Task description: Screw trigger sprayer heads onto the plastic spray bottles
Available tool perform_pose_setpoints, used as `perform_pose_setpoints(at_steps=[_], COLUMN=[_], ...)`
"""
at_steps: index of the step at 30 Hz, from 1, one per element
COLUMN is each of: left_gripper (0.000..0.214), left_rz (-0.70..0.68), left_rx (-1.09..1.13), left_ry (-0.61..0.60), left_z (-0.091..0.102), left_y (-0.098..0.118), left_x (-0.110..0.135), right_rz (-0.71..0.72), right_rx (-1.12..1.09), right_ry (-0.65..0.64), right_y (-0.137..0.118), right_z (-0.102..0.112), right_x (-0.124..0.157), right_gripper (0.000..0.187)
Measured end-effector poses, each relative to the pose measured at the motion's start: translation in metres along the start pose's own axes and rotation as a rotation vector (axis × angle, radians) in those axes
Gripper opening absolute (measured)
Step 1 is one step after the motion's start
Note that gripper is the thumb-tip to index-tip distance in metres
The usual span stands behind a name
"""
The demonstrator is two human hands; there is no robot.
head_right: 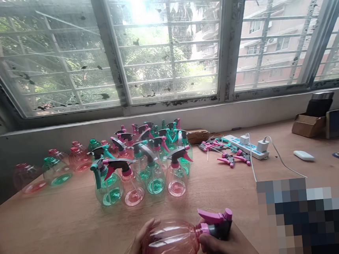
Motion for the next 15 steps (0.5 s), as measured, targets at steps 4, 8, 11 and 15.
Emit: perform_pose_setpoints(at_steps=[4,8,11,15], left_gripper=[0.08,0.092,0.082,0.087], left_rz=[-0.003,-0.087,-0.089,-0.013], left_rx=[0.023,0.106,0.096,0.066], left_ry=[0.0,-0.045,-0.038,-0.012], left_z=[0.001,0.007,0.009,0.003], left_y=[-0.004,0.006,0.01,0.002], left_x=[-0.001,0.0,0.0,-0.001], right_rz=[-0.009,0.041,0.064,0.014], right_rx=[0.015,0.127,0.118,0.104], right_ry=[0.001,-0.098,-0.145,-0.092], right_y=[-0.001,-0.007,-0.009,-0.006], right_z=[-0.002,-0.008,-0.01,-0.008], right_x=[0.0,0.002,0.003,0.002], right_gripper=[0.053,0.049,0.049,0.049])
Point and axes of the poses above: each hand's wrist, its own x-axis away from the middle knuckle, its own z-axis out of the back of the hand, y = z × x, the point moved 7 cm from there along -x, towards the middle knuckle
